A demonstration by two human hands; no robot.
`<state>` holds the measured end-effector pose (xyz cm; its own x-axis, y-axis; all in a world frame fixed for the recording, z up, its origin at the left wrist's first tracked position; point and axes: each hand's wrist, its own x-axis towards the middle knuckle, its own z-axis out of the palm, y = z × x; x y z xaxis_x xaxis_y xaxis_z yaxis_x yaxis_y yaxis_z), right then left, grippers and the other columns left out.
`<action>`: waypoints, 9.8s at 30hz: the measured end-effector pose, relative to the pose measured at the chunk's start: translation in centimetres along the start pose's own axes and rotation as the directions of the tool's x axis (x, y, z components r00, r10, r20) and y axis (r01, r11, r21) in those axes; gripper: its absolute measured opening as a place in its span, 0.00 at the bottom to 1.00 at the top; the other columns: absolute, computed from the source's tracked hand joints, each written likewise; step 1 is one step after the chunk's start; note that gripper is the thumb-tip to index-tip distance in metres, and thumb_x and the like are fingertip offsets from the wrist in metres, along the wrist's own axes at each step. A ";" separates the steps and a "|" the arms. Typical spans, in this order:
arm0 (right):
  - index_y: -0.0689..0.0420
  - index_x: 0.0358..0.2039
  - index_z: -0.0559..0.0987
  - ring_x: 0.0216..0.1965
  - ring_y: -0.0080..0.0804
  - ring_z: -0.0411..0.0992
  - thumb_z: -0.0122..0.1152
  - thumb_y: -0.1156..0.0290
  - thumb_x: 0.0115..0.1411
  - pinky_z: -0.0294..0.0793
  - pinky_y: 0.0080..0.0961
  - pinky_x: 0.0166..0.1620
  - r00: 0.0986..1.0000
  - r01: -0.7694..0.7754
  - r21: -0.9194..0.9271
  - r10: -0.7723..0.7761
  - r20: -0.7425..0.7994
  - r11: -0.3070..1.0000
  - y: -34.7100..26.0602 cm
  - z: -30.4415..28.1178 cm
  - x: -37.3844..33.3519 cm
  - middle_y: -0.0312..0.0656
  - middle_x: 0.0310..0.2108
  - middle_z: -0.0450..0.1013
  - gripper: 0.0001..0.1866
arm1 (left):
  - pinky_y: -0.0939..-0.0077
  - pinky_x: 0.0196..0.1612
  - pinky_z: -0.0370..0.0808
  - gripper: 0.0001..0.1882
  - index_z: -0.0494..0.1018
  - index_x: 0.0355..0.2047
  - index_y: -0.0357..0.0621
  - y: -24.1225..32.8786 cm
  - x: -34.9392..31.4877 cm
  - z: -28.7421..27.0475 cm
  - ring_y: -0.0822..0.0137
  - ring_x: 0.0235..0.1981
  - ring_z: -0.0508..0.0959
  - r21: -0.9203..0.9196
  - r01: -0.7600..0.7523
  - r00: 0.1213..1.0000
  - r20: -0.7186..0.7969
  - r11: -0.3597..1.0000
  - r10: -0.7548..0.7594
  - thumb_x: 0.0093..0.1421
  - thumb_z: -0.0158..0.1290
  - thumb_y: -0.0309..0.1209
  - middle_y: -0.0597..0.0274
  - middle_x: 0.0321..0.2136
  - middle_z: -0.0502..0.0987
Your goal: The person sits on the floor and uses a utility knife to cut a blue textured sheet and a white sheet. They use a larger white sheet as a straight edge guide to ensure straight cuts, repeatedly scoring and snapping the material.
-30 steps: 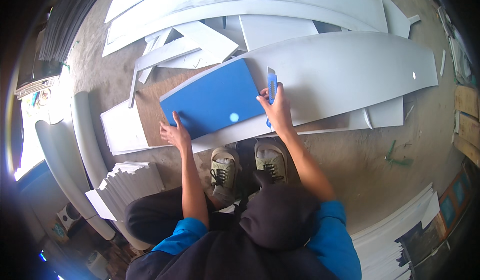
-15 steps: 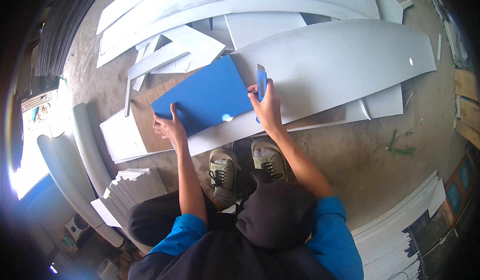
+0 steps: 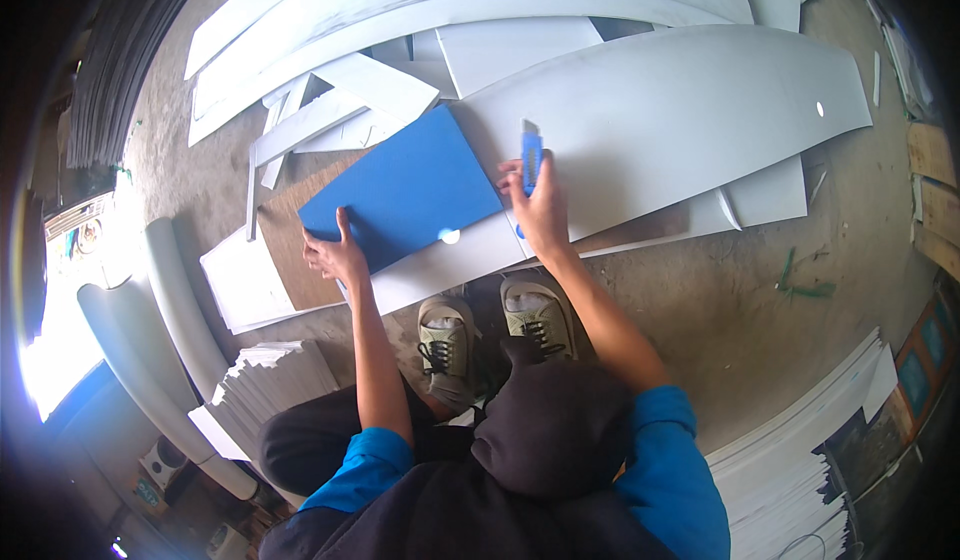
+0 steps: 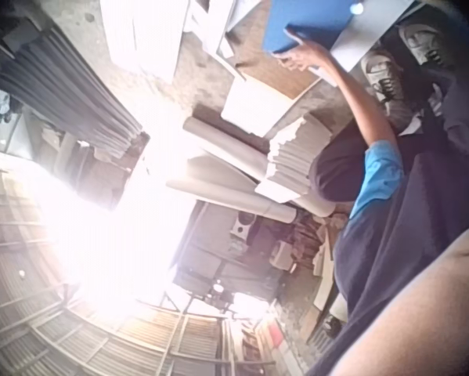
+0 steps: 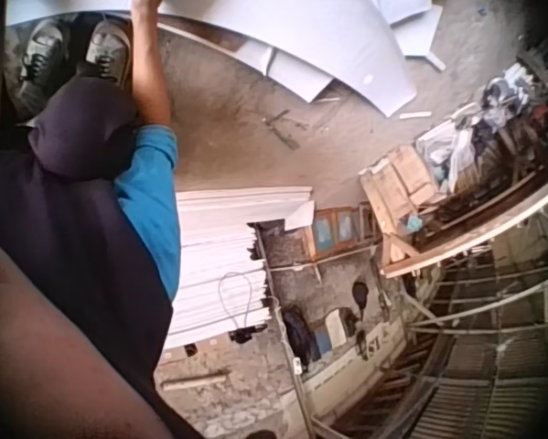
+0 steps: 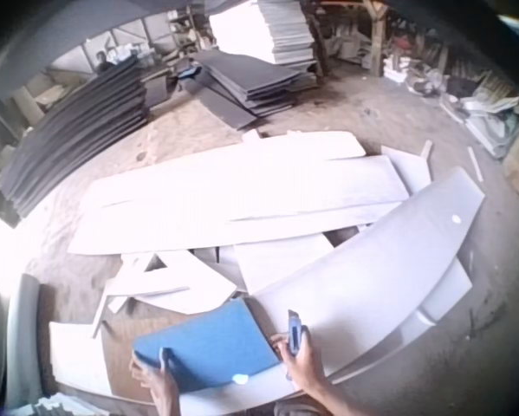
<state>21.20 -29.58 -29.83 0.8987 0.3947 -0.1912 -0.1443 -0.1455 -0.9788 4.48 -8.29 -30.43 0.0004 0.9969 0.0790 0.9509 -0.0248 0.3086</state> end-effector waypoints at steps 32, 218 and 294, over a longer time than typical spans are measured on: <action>0.62 0.34 0.63 0.29 0.32 0.75 0.58 0.82 0.48 0.74 0.25 0.33 0.992 0.088 -0.156 -0.073 0.098 0.984 0.0 -0.6 -1.8 0.43 0.26 0.74 0.15 | 0.57 0.48 0.63 0.41 0.63 0.48 0.36 -2.4 1.5 0.0 0.51 0.45 0.65 -0.181 -0.224 0.970 -0.133 0.958 0.202 0.41 0.61 0.53 0.48 0.42 0.63; 0.58 0.28 0.65 0.13 0.32 0.66 0.39 0.58 0.63 0.65 0.30 0.20 0.984 0.052 -0.541 -0.137 -0.117 0.839 -3.7 -5.7 6.6 0.40 0.11 0.65 0.16 | 0.65 0.31 0.72 0.34 0.72 0.33 0.36 15.6 -0.1 -3.3 0.54 0.26 0.76 -0.511 -0.796 0.117 0.398 0.325 0.910 0.31 0.65 0.50 0.50 0.20 0.74; 0.64 0.44 0.61 0.31 0.41 0.68 0.46 0.69 0.60 0.68 0.34 0.36 0.953 0.253 -0.436 -0.146 0.265 0.864 -0.6 -0.2 3.9 0.48 0.28 0.67 0.15 | 0.53 0.49 0.50 0.21 0.68 0.36 0.49 18.3 4.3 -12.0 0.68 0.43 0.66 -0.300 -0.949 0.131 -0.096 0.097 0.987 0.45 0.59 0.43 0.68 0.34 0.70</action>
<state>24.90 -28.19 -30.00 0.7679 0.6379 -0.0591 0.2833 -0.4209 -0.8617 18.14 -5.37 -13.05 0.9086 0.0992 0.4058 -0.0008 -0.9710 0.2392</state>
